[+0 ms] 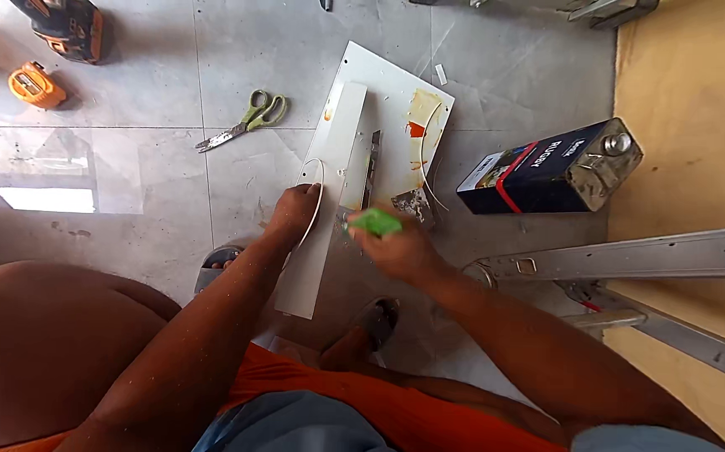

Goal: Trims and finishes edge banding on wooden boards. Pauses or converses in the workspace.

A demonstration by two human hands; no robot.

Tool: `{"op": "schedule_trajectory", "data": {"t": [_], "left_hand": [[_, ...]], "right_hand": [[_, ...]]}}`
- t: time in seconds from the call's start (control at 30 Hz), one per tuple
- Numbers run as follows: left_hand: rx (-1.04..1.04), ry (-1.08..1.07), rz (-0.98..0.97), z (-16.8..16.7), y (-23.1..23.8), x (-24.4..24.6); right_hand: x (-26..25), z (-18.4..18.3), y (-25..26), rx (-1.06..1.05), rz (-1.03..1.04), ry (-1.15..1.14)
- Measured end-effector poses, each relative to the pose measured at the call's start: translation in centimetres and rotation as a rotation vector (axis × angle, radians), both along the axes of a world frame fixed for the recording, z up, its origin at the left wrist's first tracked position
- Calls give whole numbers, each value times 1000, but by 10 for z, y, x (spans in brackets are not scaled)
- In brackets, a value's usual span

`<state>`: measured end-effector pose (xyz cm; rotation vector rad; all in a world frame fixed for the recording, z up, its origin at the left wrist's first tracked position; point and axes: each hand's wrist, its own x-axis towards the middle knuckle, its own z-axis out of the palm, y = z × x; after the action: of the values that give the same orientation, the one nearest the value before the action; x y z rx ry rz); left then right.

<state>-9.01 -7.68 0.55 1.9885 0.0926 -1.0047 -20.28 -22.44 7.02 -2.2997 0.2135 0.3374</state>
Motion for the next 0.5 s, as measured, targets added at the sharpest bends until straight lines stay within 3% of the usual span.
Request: {"op": "schedule_trajectory", "data": {"t": [0.07, 0.13, 0.23, 0.3, 0.4, 0.5], "left_hand": [[-2, 6, -10, 3, -5, 1], [1, -13, -31, 4, -7, 3], [23, -44, -72, 0, -3, 7], [28, -31, -73, 3, -6, 9], [21, -39, -72, 4, -6, 7], [4, -32, -70, 7, -10, 6]], "right_hand": [[33, -12, -14, -115, -58, 63], [24, -13, 1, -120, -16, -4], [-66, 7, 45, 158, 262, -140], [-97, 30, 54, 320, 401, -147], [-47, 43, 15, 69, 218, -138], [23, 17, -13, -192, 36, 3]]}}
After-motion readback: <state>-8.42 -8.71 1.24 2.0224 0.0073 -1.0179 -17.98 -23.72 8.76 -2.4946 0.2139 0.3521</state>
